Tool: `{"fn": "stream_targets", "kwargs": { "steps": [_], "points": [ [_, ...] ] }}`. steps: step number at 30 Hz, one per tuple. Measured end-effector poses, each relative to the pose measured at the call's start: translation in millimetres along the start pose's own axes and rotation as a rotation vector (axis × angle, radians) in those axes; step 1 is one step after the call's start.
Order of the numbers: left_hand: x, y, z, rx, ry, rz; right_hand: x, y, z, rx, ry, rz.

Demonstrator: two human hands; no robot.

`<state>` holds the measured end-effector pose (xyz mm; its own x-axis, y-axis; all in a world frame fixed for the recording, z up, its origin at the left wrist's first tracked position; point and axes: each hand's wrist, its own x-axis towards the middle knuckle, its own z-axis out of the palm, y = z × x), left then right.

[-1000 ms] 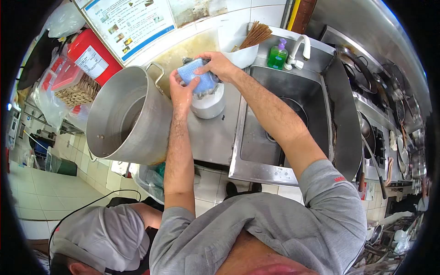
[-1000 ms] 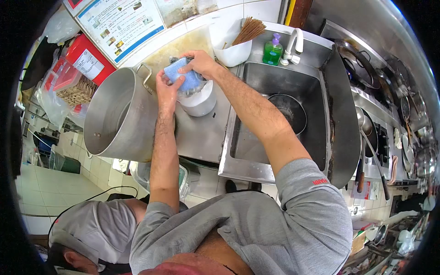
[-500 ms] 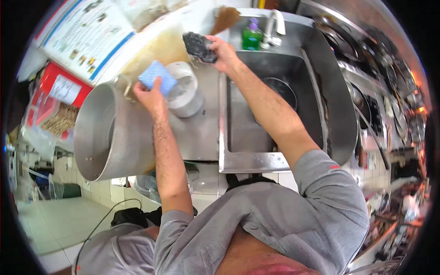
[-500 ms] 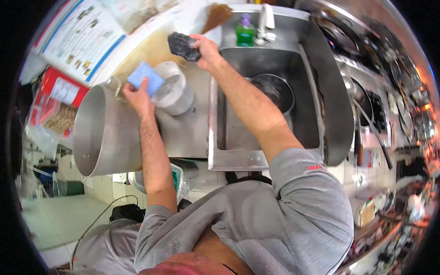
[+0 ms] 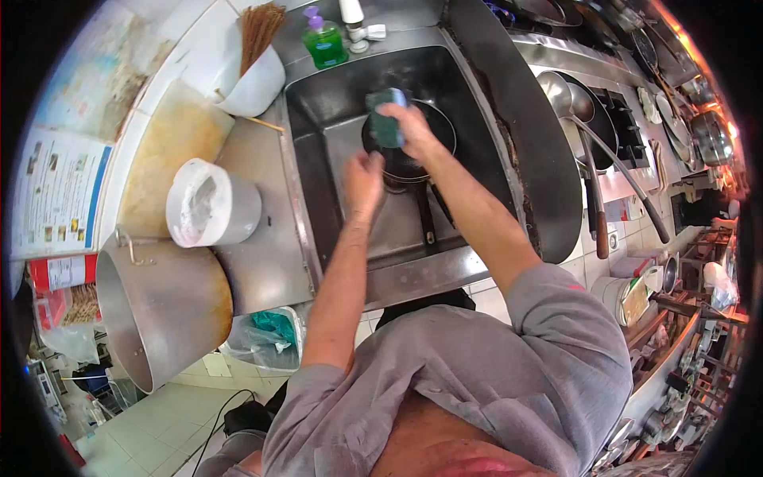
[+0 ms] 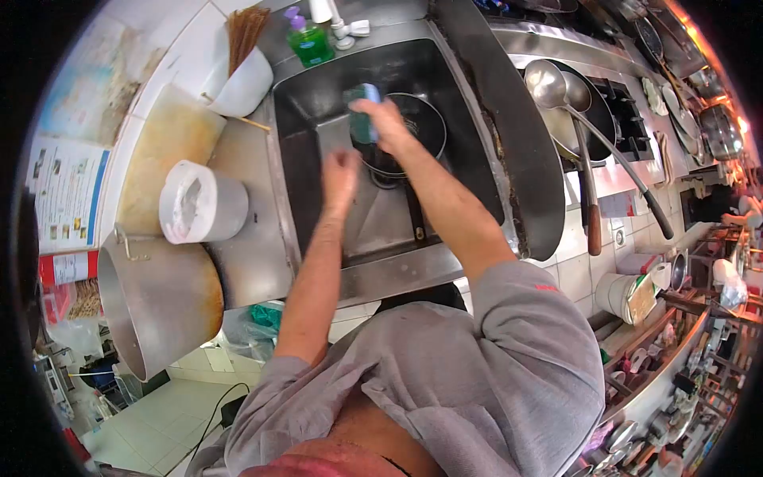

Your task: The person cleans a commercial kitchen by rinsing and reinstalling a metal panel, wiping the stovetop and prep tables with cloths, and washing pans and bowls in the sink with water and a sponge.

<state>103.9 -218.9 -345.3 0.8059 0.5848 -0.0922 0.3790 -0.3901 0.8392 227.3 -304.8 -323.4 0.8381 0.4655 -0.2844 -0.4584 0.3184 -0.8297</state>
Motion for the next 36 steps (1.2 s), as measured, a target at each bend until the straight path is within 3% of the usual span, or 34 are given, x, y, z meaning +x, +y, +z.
{"fn": "stream_targets", "kwargs": {
  "steps": [1,2,3,5,6,8,9,11,12,13,15,16,18,19,21,27,29,33,36],
  "points": [
    [-3.4,-12.2,31.9,0.027,-0.363,-0.178,-11.4,-7.9,-29.2,0.032,-0.016,0.012],
    [-15.5,-48.6,80.0,-0.109,-0.456,-0.160,-7.5,1.9,-64.5,0.093,0.047,0.026],
    [-23.2,-46.9,101.2,-0.103,-0.760,-0.530,-21.1,-2.3,-79.6,0.090,0.159,-0.015],
    [-40.3,-71.5,160.4,-0.321,-0.860,-0.722,-39.6,-1.6,-116.3,0.060,0.252,0.017],
    [-42.7,-52.2,168.4,-0.322,-0.864,-0.721,-48.6,-1.8,-131.4,0.107,0.244,0.056],
    [-44.8,-19.4,178.9,-0.562,-0.649,-0.900,-66.1,1.0,-150.0,0.149,0.233,0.097],
    [-43.6,-39.6,196.8,-0.565,-0.651,-0.899,-75.8,2.5,-156.1,0.186,0.214,0.145],
    [-34.0,-96.5,240.6,-0.871,-0.414,-0.945,-89.1,3.4,-163.6,0.220,0.189,0.179],
    [-36.7,-82.5,226.8,-0.944,-0.548,-0.976,-95.3,2.9,-165.5,0.195,0.181,0.153],
    [-30.9,-68.6,212.1,-0.942,-0.556,-0.976,-100.5,3.8,-167.4,0.174,0.179,0.134],
    [-27.5,-54.5,181.1,-1.289,-0.655,-0.939,-110.1,0.1,-151.2,0.140,0.273,0.115],
    [-25.0,-46.2,171.0,-1.278,-0.643,-0.936,-110.6,-1.2,-142.7,0.104,0.353,0.086],
    [-17.4,-32.9,153.5,-1.633,-0.716,-0.904,-104.1,9.1,-141.9,0.119,0.312,0.070],
    [-14.4,-26.2,143.0,-1.622,-0.716,-0.892,-99.7,11.9,-142.0,0.119,0.284,0.050],
    [-16.0,-19.5,120.3,-1.385,-0.691,-1.117,-93.8,13.9,-143.8,0.116,0.280,0.037],
    [-46.8,-25.3,50.7,-1.027,-0.703,-1.154,-78.9,43.2,-160.4,-0.074,0.326,-0.062],
    [-61.9,-26.7,28.7,-0.696,-0.568,-0.942,-74.1,49.9,-154.0,-0.343,0.372,-0.034],
    [-93.3,-23.5,-23.0,-0.408,-0.519,-0.633,-77.5,50.3,-98.1,-0.282,0.282,-0.026],
    [-118.2,-17.4,-52.5,-0.328,-0.478,-0.620,-66.8,63.0,-54.1,0.284,-0.196,0.195]
  ]
}}
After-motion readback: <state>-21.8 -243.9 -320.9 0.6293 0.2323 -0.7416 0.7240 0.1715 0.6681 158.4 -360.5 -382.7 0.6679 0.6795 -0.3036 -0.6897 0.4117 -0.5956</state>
